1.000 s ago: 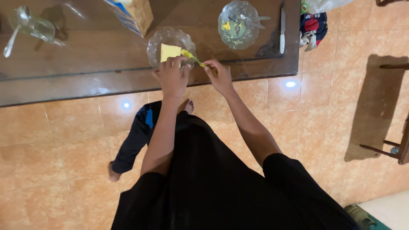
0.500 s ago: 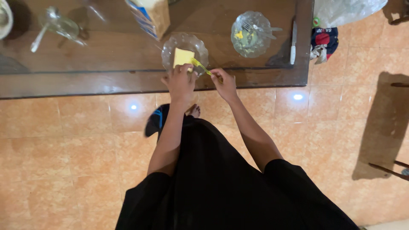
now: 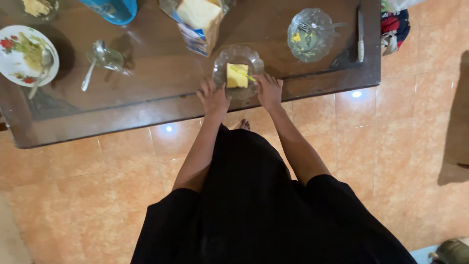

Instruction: The person spreads a yellow butter-like spread onto slices of white bread using a small yellow spatula, then stacks the coated slices together on a glass plate to assemble sandwiches, repeating the spreading for additional slices.

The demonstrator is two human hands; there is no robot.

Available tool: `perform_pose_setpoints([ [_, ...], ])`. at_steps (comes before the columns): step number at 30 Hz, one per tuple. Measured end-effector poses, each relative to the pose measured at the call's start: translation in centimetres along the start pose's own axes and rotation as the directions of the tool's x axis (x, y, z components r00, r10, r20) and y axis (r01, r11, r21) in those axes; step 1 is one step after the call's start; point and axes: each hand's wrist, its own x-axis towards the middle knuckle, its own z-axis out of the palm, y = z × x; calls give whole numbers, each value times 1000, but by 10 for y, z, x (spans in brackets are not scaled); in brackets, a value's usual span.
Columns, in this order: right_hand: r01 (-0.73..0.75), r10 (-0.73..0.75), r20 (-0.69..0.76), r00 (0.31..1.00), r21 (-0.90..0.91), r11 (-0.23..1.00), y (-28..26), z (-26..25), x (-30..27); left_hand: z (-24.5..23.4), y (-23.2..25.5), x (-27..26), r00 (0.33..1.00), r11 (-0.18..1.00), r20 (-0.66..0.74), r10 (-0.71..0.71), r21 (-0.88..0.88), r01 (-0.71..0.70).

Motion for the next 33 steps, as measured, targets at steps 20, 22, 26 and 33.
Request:
perform_pose_setpoints([
  [20,-68,83,108,991,-130,989,-3,0,20,-16,-21,24,980,984,103,170,-64,-164],
  [22,-101,113,88,990,-136,986,-5,-6,24,-17,-20,28,980,984,98,172,-64,-166],
  [26,-146,147,25,989,-57,988,-9,-7,31,-11,-16,27,977,979,73,202,-49,-199],
  [33,-278,280,79,957,-37,960,-15,2,31,-4,-13,32,972,983,150,181,-8,-181],
])
